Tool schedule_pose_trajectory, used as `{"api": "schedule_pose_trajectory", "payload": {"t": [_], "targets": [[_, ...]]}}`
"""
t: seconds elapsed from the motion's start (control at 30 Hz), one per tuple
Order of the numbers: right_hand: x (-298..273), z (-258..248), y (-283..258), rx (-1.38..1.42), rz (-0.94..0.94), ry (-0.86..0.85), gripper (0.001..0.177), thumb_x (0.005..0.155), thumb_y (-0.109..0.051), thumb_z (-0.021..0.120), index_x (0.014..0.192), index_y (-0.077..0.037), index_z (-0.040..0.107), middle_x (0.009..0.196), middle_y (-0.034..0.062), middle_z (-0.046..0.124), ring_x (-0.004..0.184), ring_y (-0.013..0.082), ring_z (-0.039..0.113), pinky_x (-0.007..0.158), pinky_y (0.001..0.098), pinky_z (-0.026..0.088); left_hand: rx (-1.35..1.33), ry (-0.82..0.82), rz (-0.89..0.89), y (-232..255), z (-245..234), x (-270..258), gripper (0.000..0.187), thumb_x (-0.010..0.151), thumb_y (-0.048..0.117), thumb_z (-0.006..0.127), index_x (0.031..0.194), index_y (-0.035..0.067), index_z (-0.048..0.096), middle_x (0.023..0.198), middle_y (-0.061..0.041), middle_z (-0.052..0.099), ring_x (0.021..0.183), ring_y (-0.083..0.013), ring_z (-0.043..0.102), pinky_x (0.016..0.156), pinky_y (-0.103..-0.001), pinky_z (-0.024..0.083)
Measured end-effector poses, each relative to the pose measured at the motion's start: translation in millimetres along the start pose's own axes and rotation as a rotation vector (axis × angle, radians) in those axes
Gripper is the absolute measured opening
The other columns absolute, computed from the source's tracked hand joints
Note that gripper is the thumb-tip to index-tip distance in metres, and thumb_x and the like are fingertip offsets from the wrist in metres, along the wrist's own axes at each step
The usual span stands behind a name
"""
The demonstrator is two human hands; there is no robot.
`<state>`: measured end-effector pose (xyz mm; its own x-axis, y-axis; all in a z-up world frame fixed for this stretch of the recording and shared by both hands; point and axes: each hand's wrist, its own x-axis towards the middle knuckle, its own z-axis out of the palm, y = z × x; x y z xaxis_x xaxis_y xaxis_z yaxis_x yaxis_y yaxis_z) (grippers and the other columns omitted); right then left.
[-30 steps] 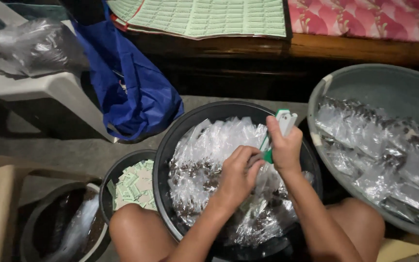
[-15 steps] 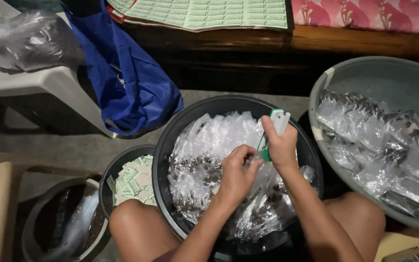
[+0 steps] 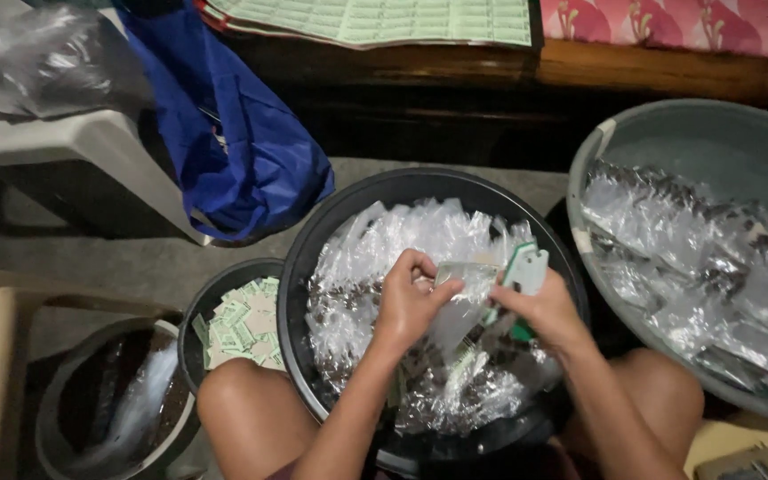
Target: The person seals small plastic bags containing metal fasteners using a stapler by hand. The person places a green label inside each bag before stapling it closed.
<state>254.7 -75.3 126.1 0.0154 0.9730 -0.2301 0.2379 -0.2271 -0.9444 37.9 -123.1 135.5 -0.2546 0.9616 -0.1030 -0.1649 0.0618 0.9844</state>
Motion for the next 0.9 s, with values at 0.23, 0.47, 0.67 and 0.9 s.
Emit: {"api": "schedule_pose_trajectory", "payload": {"t": [0.23,0.47,0.67,0.9], "targets": [[-15.7,28.3,7.7,-0.134,-0.479,0.213,0.044,0.066,-0.009,0.093,0.103,-0.007,0.069,0.087,0.0149,0.072,0.081,0.0214,0.067,0.074,0.0378,0.053,0.64,-0.172,0.0,53.4,27.4,-42.4,0.129,0.065,0.028,0.096,0.158,-0.004,0.013,0.146,-0.043,0.04,0.135,-0.0591,0.042,0.113,-0.066,0.038],[-17.3,20.8,7.2,-0.356,-0.673,0.058,0.044,0.061,-0.004,0.089,0.1,-0.014,0.071,0.076,0.008,0.074,0.072,0.0283,0.073,0.069,0.0367,0.057,1.045,-0.062,0.163,-1.1,18.7,-9.2,0.025,0.087,0.023,0.066,0.09,0.0,0.076,0.083,-0.024,0.075,0.096,-0.0429,0.073,0.103,-0.055,0.04],[-19.2,6.6,-26.9,-0.452,-0.535,0.057,0.033,0.07,-0.002,0.084,0.098,-0.011,0.067,0.073,0.011,0.072,0.07,0.0289,0.073,0.066,0.0391,0.056,1.148,-0.188,0.091,41.3,-3.3,2.1,0.026,0.086,0.038,0.063,0.1,0.017,0.072,0.084,-0.01,0.076,0.094,-0.0356,0.073,0.102,-0.049,0.04],[-23.9,-3.0,-40.0,-0.302,-0.389,-0.068,0.029,0.069,-0.01,0.086,0.089,-0.01,0.065,0.07,0.0081,0.068,0.066,0.0173,0.058,0.064,0.0342,0.049,0.45,-0.325,-0.12,70.3,-12.6,2.8,0.034,0.087,0.02,0.064,0.118,0.007,0.064,0.081,-0.014,0.07,0.082,-0.029,0.068,0.076,-0.04,0.055]]}}
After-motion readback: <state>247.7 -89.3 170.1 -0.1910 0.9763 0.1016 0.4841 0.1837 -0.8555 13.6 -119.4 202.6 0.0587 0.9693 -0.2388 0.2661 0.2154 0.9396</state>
